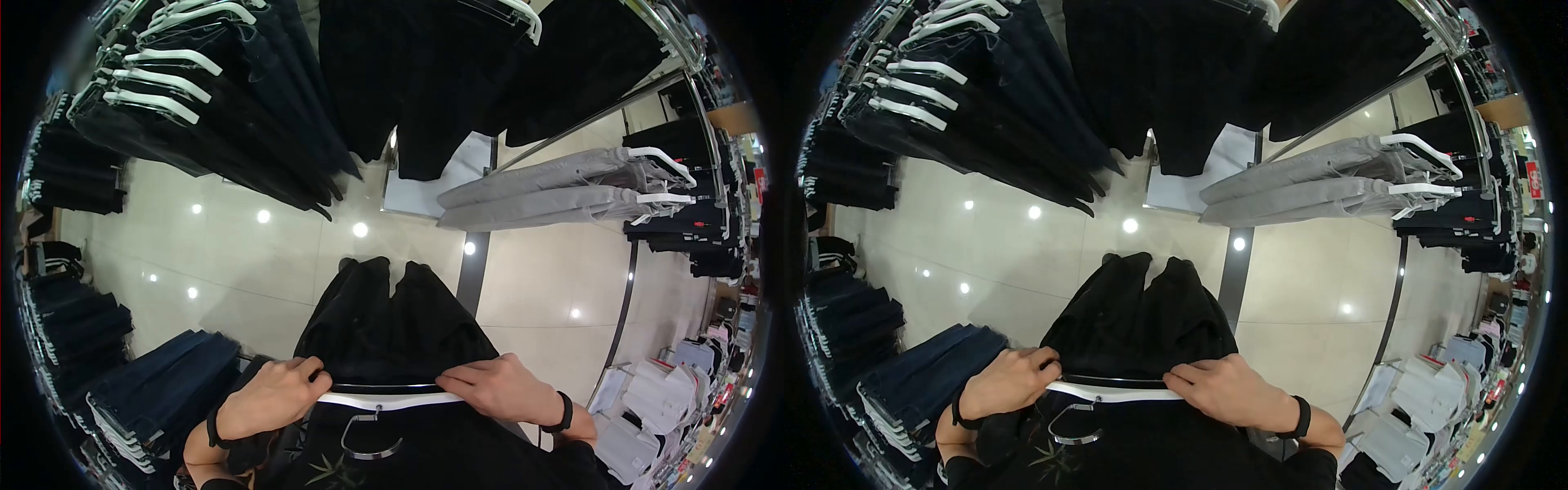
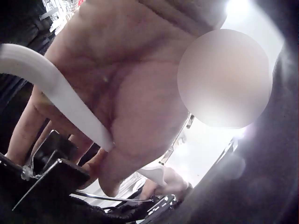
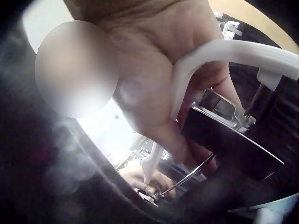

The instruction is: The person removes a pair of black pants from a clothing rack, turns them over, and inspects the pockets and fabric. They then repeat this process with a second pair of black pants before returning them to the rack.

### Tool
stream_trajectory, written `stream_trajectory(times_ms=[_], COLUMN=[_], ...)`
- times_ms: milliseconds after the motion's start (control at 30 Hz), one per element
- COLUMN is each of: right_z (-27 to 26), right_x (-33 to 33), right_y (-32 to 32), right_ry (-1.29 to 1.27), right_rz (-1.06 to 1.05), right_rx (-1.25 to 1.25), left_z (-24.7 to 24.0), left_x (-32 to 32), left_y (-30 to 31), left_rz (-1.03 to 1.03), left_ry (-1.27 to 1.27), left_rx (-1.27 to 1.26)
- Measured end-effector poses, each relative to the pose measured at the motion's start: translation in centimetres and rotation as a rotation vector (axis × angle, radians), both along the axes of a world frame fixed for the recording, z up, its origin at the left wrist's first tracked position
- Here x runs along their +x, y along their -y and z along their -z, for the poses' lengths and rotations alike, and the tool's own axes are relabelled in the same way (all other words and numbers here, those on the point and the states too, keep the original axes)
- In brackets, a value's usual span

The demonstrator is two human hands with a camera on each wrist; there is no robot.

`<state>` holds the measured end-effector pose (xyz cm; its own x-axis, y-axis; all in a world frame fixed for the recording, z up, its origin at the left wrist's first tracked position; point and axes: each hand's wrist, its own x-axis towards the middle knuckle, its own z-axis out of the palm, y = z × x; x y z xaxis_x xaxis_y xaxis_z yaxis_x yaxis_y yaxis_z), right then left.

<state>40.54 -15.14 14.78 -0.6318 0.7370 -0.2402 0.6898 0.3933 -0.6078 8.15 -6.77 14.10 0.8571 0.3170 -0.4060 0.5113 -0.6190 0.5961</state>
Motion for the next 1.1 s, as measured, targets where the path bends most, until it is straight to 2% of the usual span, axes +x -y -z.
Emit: stream_trajectory(times_ms=[133, 267, 300, 433, 633, 767, 867, 1033, 1100], right_z=[-0.6, -2.0, -2.3, -4.2, -6.2, -7.2, -7.2, -6.8, -7.0], right_x=[0.0, -0.3, -0.5, -1.1, -3.0, -4.7, -6.1, -8.8, -8.9], right_y=[-1.6, -4.6, -5.4, -8.4, -10.8, -12.4, -14.2, -17.7, -18.9], right_ry=[-0.026, -0.046, -0.083, -0.146, -0.265, -0.257, -0.282, -0.325, -0.491], right_rz=[-0.004, 0.039, 0.067, 0.055, 0.021, -0.064, -0.167, -0.232, -0.195], right_rx=[0.038, 0.047, 0.042, 0.040, 0.083, 0.120, 0.177, 0.324, 0.347], left_z=[-0.5, -1.6, -2.3, -3.9, -5.5, -7.0, -8.0, -7.3, -8.8], left_x=[-0.2, -0.2, 0.4, -0.1, -1.9, -2.8, -4.2, -8.5, -9.6], left_y=[-0.7, -1.6, -2.2, -3.8, -4.1, -4.0, -3.2, -0.8, -0.1], left_rz=[-0.059, -0.271, -0.298, -0.351, -0.337, -0.344, -0.445, -0.682, -0.860], left_ry=[0.100, 0.037, 0.110, 0.221, 0.282, 0.299, 0.187, 0.262, 0.279], left_rx=[0.182, 0.489, 0.541, 0.717, 0.837, 0.851, 0.781, 0.533, 0.397])
